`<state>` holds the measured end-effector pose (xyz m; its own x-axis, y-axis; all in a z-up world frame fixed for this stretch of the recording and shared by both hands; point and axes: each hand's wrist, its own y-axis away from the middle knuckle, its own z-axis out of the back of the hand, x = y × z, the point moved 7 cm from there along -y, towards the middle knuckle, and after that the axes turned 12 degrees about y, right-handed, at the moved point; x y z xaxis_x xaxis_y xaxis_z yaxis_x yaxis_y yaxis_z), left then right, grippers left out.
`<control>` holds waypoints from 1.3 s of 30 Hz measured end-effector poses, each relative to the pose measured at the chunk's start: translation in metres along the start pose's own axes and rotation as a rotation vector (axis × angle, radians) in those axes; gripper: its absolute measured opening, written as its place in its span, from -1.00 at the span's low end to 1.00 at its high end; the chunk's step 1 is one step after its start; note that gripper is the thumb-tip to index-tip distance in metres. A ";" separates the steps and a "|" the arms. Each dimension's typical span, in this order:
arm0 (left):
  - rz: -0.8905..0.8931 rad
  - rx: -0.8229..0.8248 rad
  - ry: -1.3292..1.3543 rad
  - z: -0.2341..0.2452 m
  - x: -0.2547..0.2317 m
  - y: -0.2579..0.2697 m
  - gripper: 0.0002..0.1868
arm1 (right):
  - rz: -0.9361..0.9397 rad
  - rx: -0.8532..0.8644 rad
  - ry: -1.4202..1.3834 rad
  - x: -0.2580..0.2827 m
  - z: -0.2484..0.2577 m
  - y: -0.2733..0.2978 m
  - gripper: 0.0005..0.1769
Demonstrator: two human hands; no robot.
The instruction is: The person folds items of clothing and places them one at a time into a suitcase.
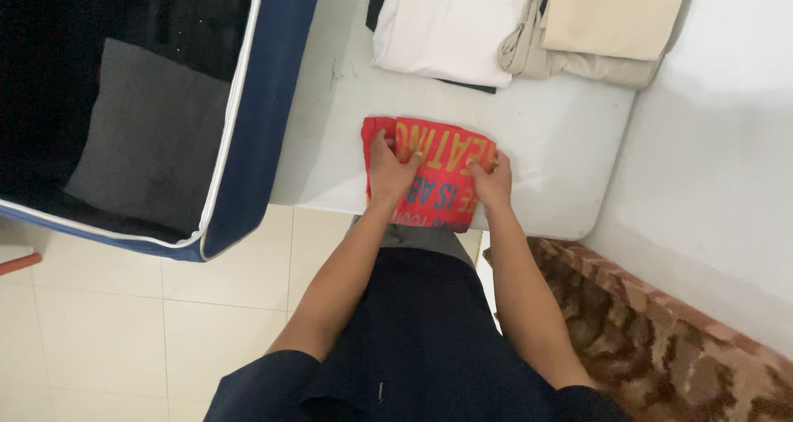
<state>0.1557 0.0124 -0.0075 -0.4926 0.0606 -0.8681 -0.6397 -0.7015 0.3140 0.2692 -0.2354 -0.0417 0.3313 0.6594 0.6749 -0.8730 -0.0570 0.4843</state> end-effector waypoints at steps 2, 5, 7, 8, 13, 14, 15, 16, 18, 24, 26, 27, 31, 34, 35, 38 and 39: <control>0.100 0.073 0.014 -0.007 0.001 -0.013 -0.25 | -0.052 0.075 -0.093 0.011 -0.004 -0.011 -0.45; 0.031 0.192 0.039 -0.006 0.003 -0.009 -0.58 | -0.041 0.141 -0.148 0.013 0.003 0.003 -0.63; -0.121 0.179 0.117 0.001 -0.008 -0.001 -0.67 | 0.023 0.175 -0.271 0.015 0.006 0.008 -0.70; -0.106 0.221 0.237 0.002 -0.011 0.005 -0.67 | 0.035 0.188 -0.309 0.012 0.009 0.012 -0.70; -0.069 0.539 0.703 0.014 -0.028 0.042 -0.55 | 0.224 0.308 -0.436 -0.002 0.018 0.023 -0.77; -0.051 0.561 0.698 0.017 -0.023 0.049 -0.59 | 0.240 0.314 -0.439 -0.005 0.016 0.024 -0.75; -0.035 0.587 0.693 0.018 -0.017 0.055 -0.62 | 0.258 0.316 -0.441 -0.006 0.017 0.024 -0.72; -0.020 0.614 0.689 0.017 -0.010 0.059 -0.65 | 0.276 0.317 -0.443 -0.006 0.018 0.025 -0.69; 0.031 0.594 0.706 0.018 0.003 0.060 -0.68 | 0.330 0.337 -0.403 0.002 0.017 0.020 -0.73; -0.049 0.221 0.491 0.052 0.007 0.022 -0.73 | 0.306 0.279 -0.340 0.037 -0.011 0.021 -0.69; -0.084 0.124 0.334 0.057 0.005 0.008 -0.75 | 0.327 0.226 -0.297 0.041 -0.023 0.017 -0.70; -0.063 0.104 0.241 0.056 0.006 -0.003 -0.74 | 0.341 0.202 -0.314 0.044 -0.032 0.012 -0.71; -0.088 0.052 -0.006 0.046 0.005 -0.030 -0.72 | 0.236 -0.007 -0.083 0.040 -0.043 0.002 -0.77; -0.092 0.030 -0.106 0.038 0.007 -0.041 -0.70 | 0.291 -0.164 -0.041 0.047 -0.038 0.016 -0.76; -0.141 0.012 -0.149 0.037 0.004 -0.043 -0.69 | 0.292 -0.199 -0.024 0.050 -0.037 0.020 -0.75; -0.237 -0.032 -0.229 0.036 -0.006 -0.046 -0.69 | 0.284 -0.267 0.027 0.058 -0.033 0.028 -0.72; -0.234 -0.037 -0.225 0.037 -0.009 -0.046 -0.69 | 0.271 -0.269 0.042 0.059 -0.032 0.030 -0.71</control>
<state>0.1679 0.0706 0.0004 -0.4551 0.3756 -0.8073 -0.7310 -0.6753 0.0979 0.2510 -0.1738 -0.0051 0.0660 0.6779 0.7322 -0.9914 -0.0383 0.1248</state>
